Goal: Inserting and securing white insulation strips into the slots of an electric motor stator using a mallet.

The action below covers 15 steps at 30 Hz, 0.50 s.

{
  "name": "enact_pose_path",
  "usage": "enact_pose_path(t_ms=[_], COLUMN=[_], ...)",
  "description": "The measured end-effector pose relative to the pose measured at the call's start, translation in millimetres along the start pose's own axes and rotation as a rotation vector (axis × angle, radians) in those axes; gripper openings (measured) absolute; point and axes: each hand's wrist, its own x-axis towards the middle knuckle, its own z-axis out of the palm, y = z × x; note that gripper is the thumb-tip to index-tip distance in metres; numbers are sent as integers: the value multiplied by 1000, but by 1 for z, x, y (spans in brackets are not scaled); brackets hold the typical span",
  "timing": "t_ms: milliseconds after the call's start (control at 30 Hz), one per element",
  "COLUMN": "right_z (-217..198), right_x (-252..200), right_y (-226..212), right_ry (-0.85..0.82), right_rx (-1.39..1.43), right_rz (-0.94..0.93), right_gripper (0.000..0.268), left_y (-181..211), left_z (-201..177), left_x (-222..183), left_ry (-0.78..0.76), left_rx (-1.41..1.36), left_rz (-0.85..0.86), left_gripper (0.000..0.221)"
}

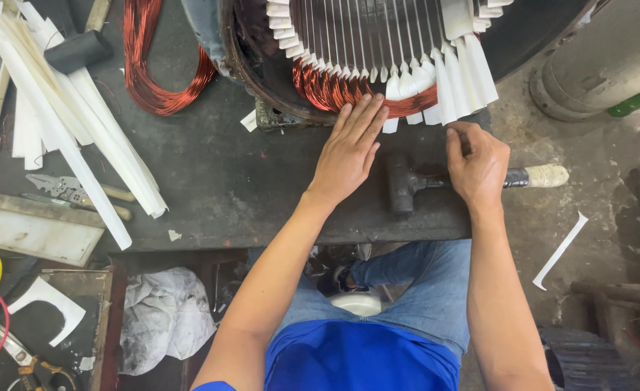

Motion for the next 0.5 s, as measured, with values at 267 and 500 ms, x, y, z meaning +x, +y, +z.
enact_pose_path(t_ms=[267,500], right_z=[1,-1], right_x=[-1,0], right_y=[4,0], right_ry=[11,9], right_rx=[8,17], right_rz=[-9,33], right_gripper=[10,11], left_y=[0,1], left_z=[0,-4], left_x=[1,2], left_ry=[-2,-1], left_rx=[-20,-18], left_rz=[4,16], left_gripper=[67,66])
